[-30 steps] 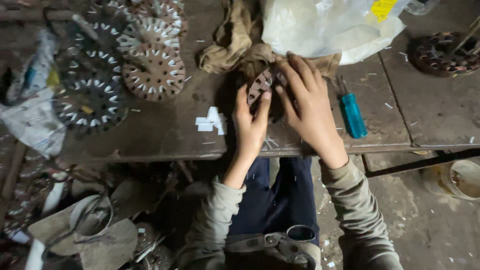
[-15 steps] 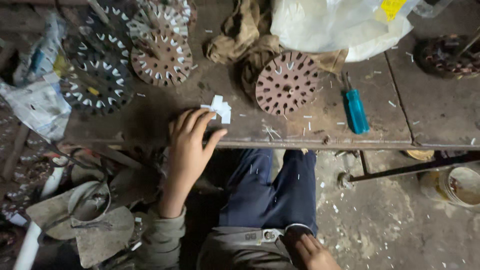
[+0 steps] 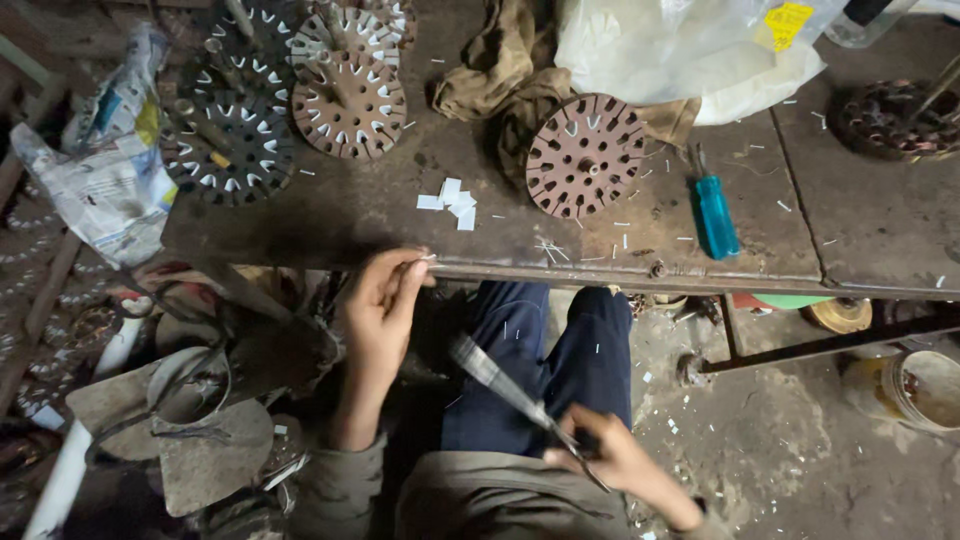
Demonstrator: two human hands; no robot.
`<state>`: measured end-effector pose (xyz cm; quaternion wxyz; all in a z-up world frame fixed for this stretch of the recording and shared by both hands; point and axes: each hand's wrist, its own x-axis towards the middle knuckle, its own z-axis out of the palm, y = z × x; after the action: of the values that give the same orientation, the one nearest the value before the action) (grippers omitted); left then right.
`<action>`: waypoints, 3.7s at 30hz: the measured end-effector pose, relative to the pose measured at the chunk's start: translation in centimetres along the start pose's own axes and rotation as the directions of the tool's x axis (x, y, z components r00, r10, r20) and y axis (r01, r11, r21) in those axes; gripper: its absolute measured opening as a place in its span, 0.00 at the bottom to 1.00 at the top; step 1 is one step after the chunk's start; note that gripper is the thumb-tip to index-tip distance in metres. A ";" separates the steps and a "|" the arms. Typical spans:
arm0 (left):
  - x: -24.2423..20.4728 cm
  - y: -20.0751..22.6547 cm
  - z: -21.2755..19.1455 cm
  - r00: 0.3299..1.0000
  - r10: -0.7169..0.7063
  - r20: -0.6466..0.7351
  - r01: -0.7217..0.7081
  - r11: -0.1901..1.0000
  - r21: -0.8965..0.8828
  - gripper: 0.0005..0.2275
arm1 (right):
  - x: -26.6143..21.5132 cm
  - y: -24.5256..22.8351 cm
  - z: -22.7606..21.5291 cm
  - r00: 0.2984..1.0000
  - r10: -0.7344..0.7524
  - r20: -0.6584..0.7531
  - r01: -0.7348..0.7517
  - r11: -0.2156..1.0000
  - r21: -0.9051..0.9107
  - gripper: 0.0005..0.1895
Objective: The person cuts small white rectangular pieces with scissors and inserts them into the holes of a perforated circular metal disc. The person repeats this process for multiple discs, handling the pieces and tools with both hands.
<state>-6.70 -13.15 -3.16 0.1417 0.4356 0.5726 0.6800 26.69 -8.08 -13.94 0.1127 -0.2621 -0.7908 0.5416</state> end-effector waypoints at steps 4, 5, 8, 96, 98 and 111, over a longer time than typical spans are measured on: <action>-2.2 -2.0 2.1 0.973 -0.229 -0.009 0.214 0.923 -0.320 0.09 | 4.8 1.5 4.3 0.973 -0.022 -0.232 0.106 0.929 0.356 0.27; -2.6 -2.7 2.8 0.971 -0.238 0.011 0.226 0.909 -0.350 0.09 | 6.1 1.9 4.8 0.966 -0.036 -0.257 0.141 0.903 0.405 0.31; -3.5 -5.0 4.7 0.962 -0.265 0.059 0.265 0.863 -0.430 0.10 | 8.7 1.7 5.5 0.929 -0.185 -0.321 0.272 0.929 0.251 0.38; -4.9 -0.9 0.2 0.980 -0.195 0.033 0.174 0.773 -0.611 0.12 | 1.2 2.0 8.7 0.995 -0.096 0.036 0.049 0.752 0.657 0.38; -5.2 -0.8 0.5 0.974 -0.219 0.058 0.216 0.821 -0.529 0.10 | 1.4 1.5 8.8 0.989 -0.147 0.009 0.099 0.711 0.696 0.42; -5.4 -0.9 2.5 0.970 -0.225 0.089 0.242 0.876 -0.417 0.09 | 1.2 -1.2 7.4 0.995 -0.059 0.077 -0.005 0.766 0.643 0.41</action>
<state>-1.94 -14.92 -6.33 0.3249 0.3346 0.4561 0.7579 21.92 -13.68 -15.82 0.1664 -0.1709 -0.5659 0.7892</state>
